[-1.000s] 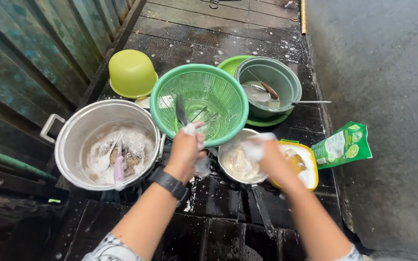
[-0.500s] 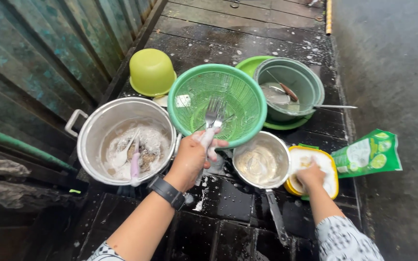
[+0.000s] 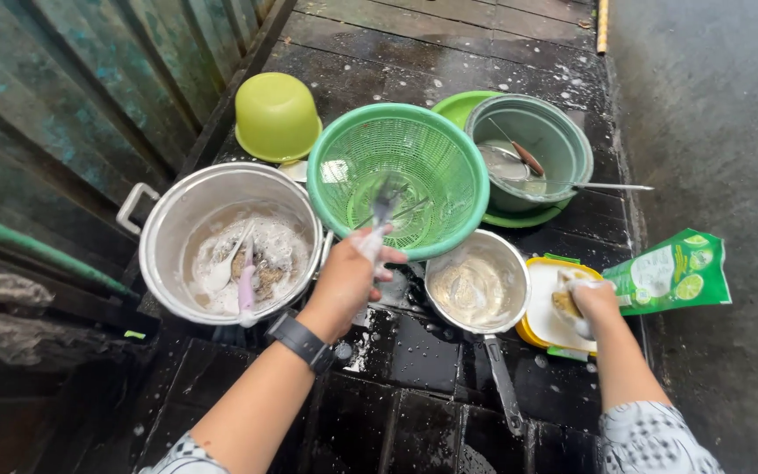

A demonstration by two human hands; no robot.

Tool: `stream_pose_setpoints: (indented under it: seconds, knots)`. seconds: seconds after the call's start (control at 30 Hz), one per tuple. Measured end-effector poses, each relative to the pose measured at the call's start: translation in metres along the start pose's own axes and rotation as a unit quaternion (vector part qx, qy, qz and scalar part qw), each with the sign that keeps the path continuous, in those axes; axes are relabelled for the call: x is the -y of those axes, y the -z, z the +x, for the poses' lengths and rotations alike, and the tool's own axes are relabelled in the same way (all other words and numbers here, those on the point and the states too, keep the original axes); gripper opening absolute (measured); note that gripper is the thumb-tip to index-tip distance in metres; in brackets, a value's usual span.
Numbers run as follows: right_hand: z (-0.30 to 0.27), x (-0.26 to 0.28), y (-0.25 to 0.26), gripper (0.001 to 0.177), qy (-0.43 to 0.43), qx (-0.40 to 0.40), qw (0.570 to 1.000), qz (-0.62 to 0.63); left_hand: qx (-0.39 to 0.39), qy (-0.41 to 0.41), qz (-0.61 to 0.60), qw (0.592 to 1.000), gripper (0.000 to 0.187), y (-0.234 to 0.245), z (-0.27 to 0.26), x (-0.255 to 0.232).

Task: Washing various kitchenware including pots, bowls, and colanders using a sponge and soap

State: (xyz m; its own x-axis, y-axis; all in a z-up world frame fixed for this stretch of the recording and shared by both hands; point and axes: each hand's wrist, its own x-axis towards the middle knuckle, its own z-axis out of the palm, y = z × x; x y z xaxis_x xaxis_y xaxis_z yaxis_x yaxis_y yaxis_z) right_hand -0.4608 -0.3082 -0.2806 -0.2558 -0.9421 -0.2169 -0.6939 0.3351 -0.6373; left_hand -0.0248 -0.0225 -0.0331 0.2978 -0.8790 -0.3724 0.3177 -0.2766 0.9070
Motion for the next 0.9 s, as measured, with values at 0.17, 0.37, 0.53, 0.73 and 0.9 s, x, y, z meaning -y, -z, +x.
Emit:
stream_pose_setpoints:
  seconds: [0.17, 0.37, 0.53, 0.73, 0.9]
  knots:
    - [-0.156, 0.202, 0.046, 0.039, 0.299, 0.118, 0.939, 0.123, 0.002, -0.016, 0.015, 1.0, 0.037, -0.006, 0.006, 0.004]
    - [-0.307, 0.303, 0.014, 0.038, 0.696, -0.026, 0.712, 0.095, -0.068, -0.22, 0.146, 0.962, 0.029, -0.011, 0.019, 0.033]
    - [-0.312, 0.318, -0.008, 0.045, 0.644, 0.042, 0.754, 0.128, -0.148, -0.276, 0.261, 0.913, 0.034, -0.001, -0.002, 0.012]
    - [-0.308, 0.332, 0.008, 0.047, 0.694, 0.063, 0.709, 0.109, -0.142, -0.231, 0.267, 0.925, 0.035, 0.008, -0.027, -0.013]
    - [-0.318, 0.334, 0.011, 0.035, 0.721, -0.072, 0.687, 0.066, -0.119, -0.233, 0.25, 0.932, 0.038, 0.013, -0.03, -0.009]
